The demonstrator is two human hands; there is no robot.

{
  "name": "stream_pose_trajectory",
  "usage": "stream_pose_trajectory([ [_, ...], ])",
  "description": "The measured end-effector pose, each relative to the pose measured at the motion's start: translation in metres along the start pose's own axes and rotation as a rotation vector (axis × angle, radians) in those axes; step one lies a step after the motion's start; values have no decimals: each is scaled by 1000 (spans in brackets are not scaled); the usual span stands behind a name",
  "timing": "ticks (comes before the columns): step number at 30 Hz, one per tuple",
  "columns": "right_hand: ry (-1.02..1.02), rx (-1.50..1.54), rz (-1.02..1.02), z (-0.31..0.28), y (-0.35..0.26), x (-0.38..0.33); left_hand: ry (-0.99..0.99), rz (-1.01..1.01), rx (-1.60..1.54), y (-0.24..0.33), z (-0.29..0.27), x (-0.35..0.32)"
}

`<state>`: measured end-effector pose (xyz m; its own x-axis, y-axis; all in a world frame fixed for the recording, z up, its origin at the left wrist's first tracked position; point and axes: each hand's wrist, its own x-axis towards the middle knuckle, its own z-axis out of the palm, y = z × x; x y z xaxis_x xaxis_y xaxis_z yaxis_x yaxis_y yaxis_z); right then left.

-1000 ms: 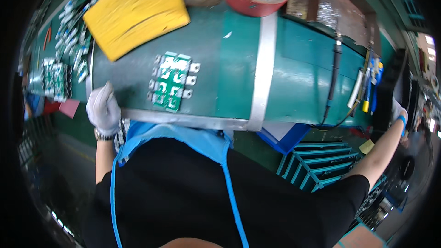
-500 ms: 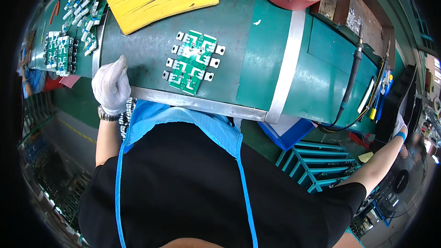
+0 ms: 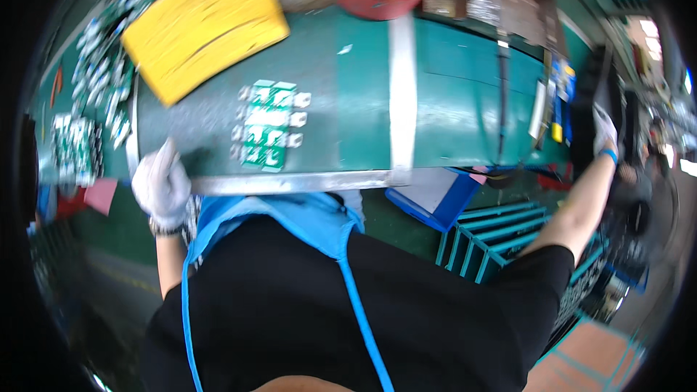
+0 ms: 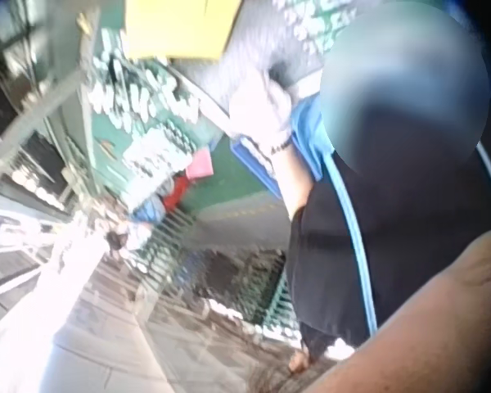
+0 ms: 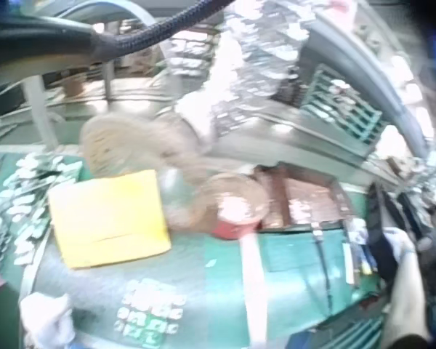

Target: The person solders electronic components onto printed circuit boards using a soldering iron and solder wire.

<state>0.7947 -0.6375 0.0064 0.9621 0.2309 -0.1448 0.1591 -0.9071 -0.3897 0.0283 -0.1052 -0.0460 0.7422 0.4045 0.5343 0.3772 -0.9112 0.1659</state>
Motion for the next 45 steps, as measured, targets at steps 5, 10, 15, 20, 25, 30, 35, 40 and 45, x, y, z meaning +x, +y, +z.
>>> stream_pose_trajectory([
  [5,155,215,-57,5,-41,-64,93,94,-28,-11,4,-4],
  [10,359,266,159,2,-57,-72,101,141,14,-10,2,-11],
  [15,486,610,164,-21,-71,-87,112,163,-35,-11,7,-4],
  [20,437,638,-144,-5,-194,-155,106,166,5,-4,-2,-4],
  [25,140,800,-410,43,-267,-237,111,193,-60,-5,7,1],
  [30,-207,580,-560,142,-353,-307,28,168,-70,-2,-3,-1],
  [35,-68,96,-1096,220,-383,-322,17,192,-153,-6,-2,3],
  [40,-80,-24,-1018,244,-400,-345,-42,183,-222,-11,-1,-1],
  [45,-120,60,-1033,233,-401,-350,-20,168,-271,-14,-1,-4],
])
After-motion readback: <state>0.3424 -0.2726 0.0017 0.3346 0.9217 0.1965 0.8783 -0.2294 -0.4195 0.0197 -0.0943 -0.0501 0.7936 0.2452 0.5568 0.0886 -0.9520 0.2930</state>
